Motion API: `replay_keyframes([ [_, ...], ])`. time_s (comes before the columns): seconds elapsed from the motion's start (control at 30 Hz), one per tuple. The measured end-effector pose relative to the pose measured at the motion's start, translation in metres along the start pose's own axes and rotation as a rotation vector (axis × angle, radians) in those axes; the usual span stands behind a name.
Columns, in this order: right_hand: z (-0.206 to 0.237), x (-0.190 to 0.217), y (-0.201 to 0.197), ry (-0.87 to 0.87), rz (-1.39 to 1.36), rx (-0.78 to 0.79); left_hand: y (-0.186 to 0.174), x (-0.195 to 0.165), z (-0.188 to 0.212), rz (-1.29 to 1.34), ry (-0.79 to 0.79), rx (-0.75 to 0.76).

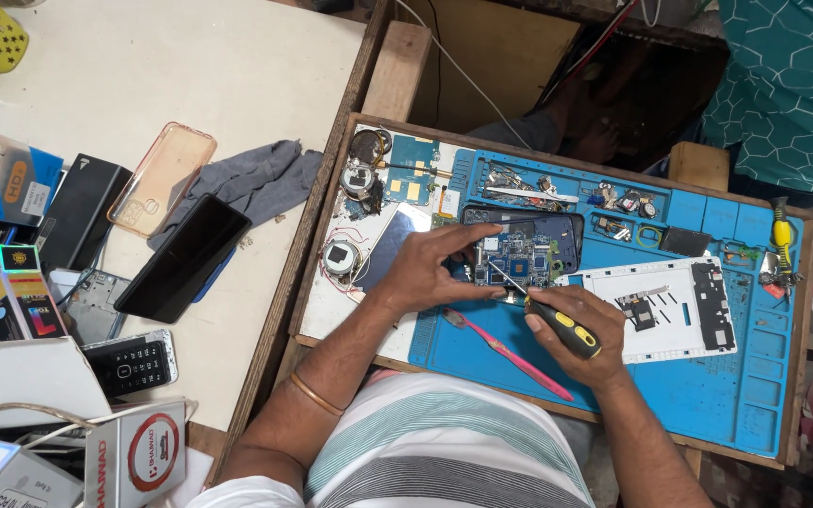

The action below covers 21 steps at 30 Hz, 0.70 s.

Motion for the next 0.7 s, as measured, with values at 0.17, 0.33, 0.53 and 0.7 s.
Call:
replay_keyframes([
  [0.17, -0.0017, -0.0004, 0.0025, 0.02, -0.004, 0.005, 0.0, -0.0003, 0.0001, 0.005, 0.045, -0.022],
  [0.33, -0.0015, 0.0005, 0.0009, -0.013, 0.025, 0.04, 0.0, 0.0003, 0.001, 0.015, 0.03, -0.014],
  [0.53, -0.0009, -0.0021, 0.0024, 0.01, 0.028, 0.037, 0.0001, 0.0, 0.0002, 0.003, 0.027, -0.011],
  [0.7, 0.0001, -0.002, 0.0014, 0.019, -0.018, 0.015, 0.0003, 0.0004, 0.0004, 0.032, 0.023, -0.006],
])
Point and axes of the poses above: each hand's wrist, its own z-axis away from the middle knuckle, its own y-axis out of the palm, x = y × z, the point moved 2 cm from there along -z, towards the middle knuckle, and after that the axes turned 8 degrees about -z, right-handed, at the moved point
